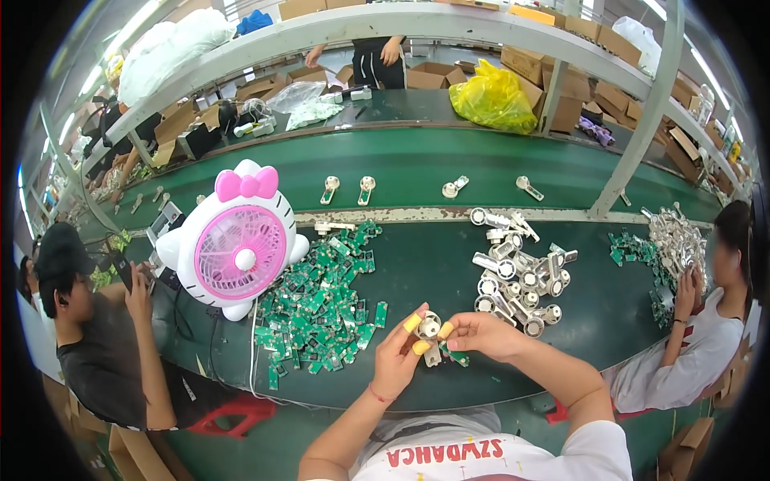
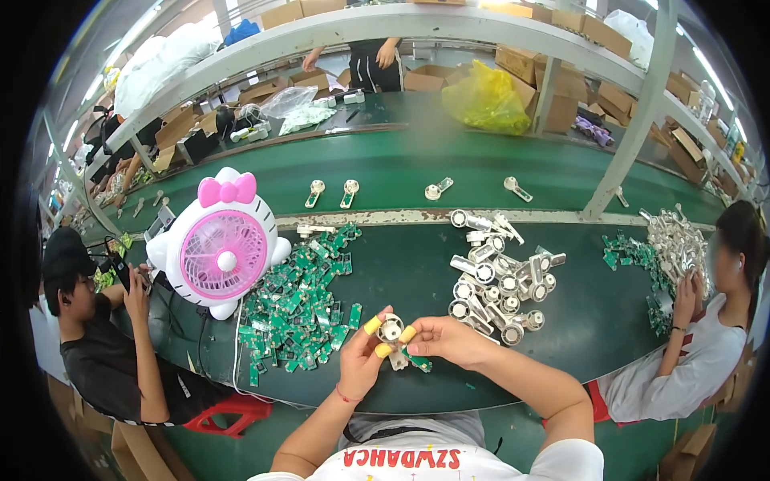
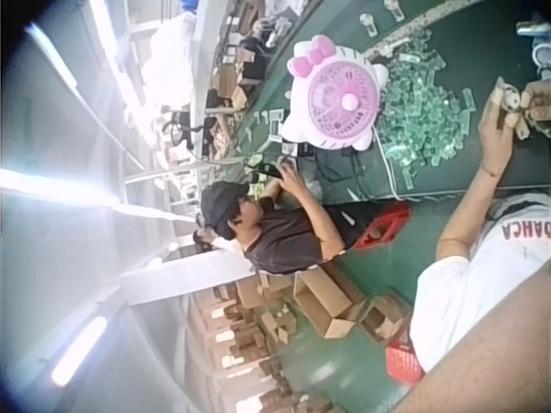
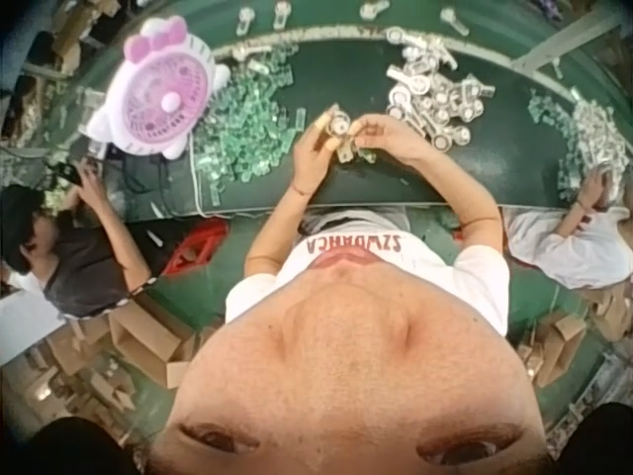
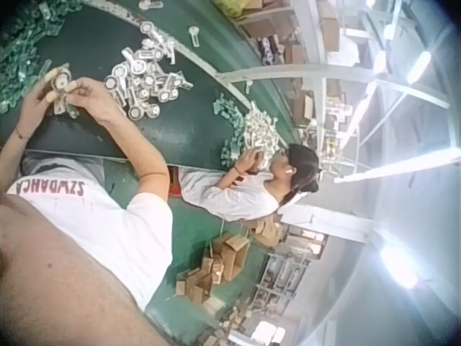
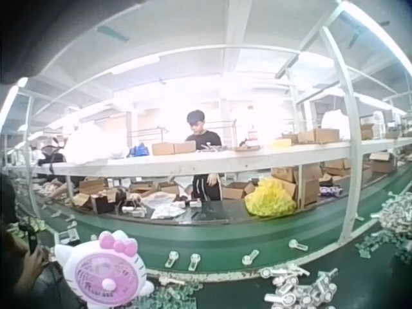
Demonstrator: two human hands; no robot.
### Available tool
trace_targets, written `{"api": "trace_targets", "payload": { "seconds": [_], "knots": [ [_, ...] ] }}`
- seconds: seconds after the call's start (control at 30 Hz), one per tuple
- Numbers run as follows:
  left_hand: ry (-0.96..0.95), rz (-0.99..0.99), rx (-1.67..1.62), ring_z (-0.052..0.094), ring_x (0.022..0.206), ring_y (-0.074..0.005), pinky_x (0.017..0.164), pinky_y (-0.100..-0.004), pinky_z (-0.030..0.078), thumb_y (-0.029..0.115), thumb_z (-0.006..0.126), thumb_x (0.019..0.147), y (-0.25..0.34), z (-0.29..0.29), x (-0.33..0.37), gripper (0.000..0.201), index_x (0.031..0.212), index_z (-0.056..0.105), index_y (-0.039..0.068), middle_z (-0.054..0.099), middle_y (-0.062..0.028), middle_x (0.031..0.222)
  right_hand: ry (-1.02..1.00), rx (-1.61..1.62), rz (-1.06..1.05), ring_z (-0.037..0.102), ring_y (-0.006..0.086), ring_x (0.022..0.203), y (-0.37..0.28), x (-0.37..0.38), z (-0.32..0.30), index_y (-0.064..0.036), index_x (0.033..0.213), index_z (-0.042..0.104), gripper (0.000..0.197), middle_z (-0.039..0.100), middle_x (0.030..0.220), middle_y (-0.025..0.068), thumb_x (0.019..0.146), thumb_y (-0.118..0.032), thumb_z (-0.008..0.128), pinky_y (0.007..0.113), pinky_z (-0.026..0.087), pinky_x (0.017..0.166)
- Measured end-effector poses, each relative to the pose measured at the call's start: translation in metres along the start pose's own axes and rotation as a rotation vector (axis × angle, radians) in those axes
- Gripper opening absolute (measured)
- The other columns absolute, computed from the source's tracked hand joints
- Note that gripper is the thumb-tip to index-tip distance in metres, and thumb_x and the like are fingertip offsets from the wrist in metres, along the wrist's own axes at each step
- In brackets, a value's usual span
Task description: The person assembles small electronic components by hand, combining a PCB, plastic housing, fan motor, and connector at a factory workstation.
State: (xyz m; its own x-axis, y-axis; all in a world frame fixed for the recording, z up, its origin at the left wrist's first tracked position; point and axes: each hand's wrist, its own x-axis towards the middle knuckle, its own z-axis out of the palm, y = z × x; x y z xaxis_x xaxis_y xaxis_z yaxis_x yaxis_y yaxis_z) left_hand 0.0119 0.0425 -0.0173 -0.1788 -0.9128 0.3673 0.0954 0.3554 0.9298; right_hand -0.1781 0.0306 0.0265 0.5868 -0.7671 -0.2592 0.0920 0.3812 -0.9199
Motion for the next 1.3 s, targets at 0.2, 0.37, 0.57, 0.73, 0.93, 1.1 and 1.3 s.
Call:
{"api": "trace_targets", "payload": {
  "seconds": [0.2, 0.37, 0.57, 0.73, 0.93, 1.1, 1.3],
  "knots": [
    [0.082, -0.052, -0.056, 0.056, 0.105, -0.0169, 0.085, -0.028, 0.048, -0.005, 0.059, 0.08, 0.0, 0.003, 0.022, 0.047, 0.126, 0.047, 0.001, 0.053, -0.0119, 0.124, 0.348, -0.291, -0.403, 0.054, 0.0079, 0.082, 0.009, 0.012, 0.014, -0.0021, 0.096, 0.058, 0.017, 0.056, 0.09, 0.0019, 0.082, -0.007, 0.064, 0.023, 0.046, 0.074],
    [0.15, -0.132, -0.196, 0.056, 0.094, -0.0089, 0.079, -0.0218, 0.047, -0.002, 0.056, 0.084, 0.027, 0.009, 0.034, 0.047, 0.13, 0.044, 0.002, 0.056, -0.0054, 0.116, 0.478, -0.537, -0.606, 0.058, 0.0128, 0.081, 0.007, 0.018, 0.016, -0.0029, 0.096, 0.061, 0.02, 0.062, 0.088, 0.0073, 0.08, -0.012, 0.066, 0.027, 0.047, 0.074],
    [0.154, -0.188, -0.293, 0.057, 0.095, -0.0114, 0.071, -0.023, 0.053, -0.002, 0.059, 0.082, 0.013, 0.008, 0.03, 0.048, 0.128, 0.046, 0.003, 0.054, -0.0074, 0.118, 0.498, -0.649, -0.526, 0.057, 0.0146, 0.072, 0.013, 0.02, 0.014, -0.0049, 0.095, 0.062, 0.022, 0.057, 0.086, 0.0053, 0.076, -0.013, 0.068, 0.025, 0.047, 0.067],
    [0.196, -0.196, -0.266, 0.057, 0.094, -0.0121, 0.069, -0.0224, 0.053, -0.003, 0.059, 0.082, 0.019, 0.011, 0.023, 0.048, 0.128, 0.045, 0.002, 0.055, -0.0069, 0.115, 0.534, -0.7, -0.663, 0.055, 0.014, 0.075, 0.021, 0.018, 0.017, -0.0051, 0.095, 0.062, 0.022, 0.056, 0.085, 0.0046, 0.077, -0.014, 0.068, 0.025, 0.046, 0.067],
    [0.195, -0.19, -0.274, 0.057, 0.091, -0.0107, 0.067, -0.0216, 0.052, -0.001, 0.057, 0.083, 0.02, 0.01, 0.027, 0.047, 0.128, 0.046, 0.003, 0.056, -0.0069, 0.112, 0.504, -0.689, -0.654, 0.054, 0.0157, 0.079, 0.018, 0.02, 0.02, -0.0046, 0.092, 0.061, 0.021, 0.054, 0.086, 0.0047, 0.074, -0.011, 0.07, 0.026, 0.045, 0.069],
    [0.224, -0.312, -0.334, 0.057, 0.09, -0.0091, 0.067, -0.0196, 0.052, 0.0, 0.054, 0.086, 0.023, 0.009, 0.029, 0.044, 0.128, 0.046, 0.004, 0.056, -0.0069, 0.113, 0.492, -0.842, -0.779, 0.051, 0.0214, 0.088, 0.017, 0.027, 0.014, -0.0033, 0.086, 0.056, 0.024, 0.047, 0.098, 0.0073, 0.068, -0.005, 0.072, 0.03, 0.043, 0.075],
    [0.244, -0.371, -0.386, 0.054, 0.101, -0.0117, 0.072, -0.0202, 0.051, -0.001, 0.051, 0.087, 0.02, 0.012, 0.027, 0.044, 0.13, 0.044, 0.005, 0.05, -0.0079, 0.126, 0.586, -0.747, -0.607, 0.053, 0.0184, 0.083, 0.025, 0.028, 0.017, -0.0047, 0.104, 0.048, 0.041, 0.048, 0.101, 0.0087, 0.071, -0.005, 0.072, 0.03, 0.044, 0.071]
  ]
}}
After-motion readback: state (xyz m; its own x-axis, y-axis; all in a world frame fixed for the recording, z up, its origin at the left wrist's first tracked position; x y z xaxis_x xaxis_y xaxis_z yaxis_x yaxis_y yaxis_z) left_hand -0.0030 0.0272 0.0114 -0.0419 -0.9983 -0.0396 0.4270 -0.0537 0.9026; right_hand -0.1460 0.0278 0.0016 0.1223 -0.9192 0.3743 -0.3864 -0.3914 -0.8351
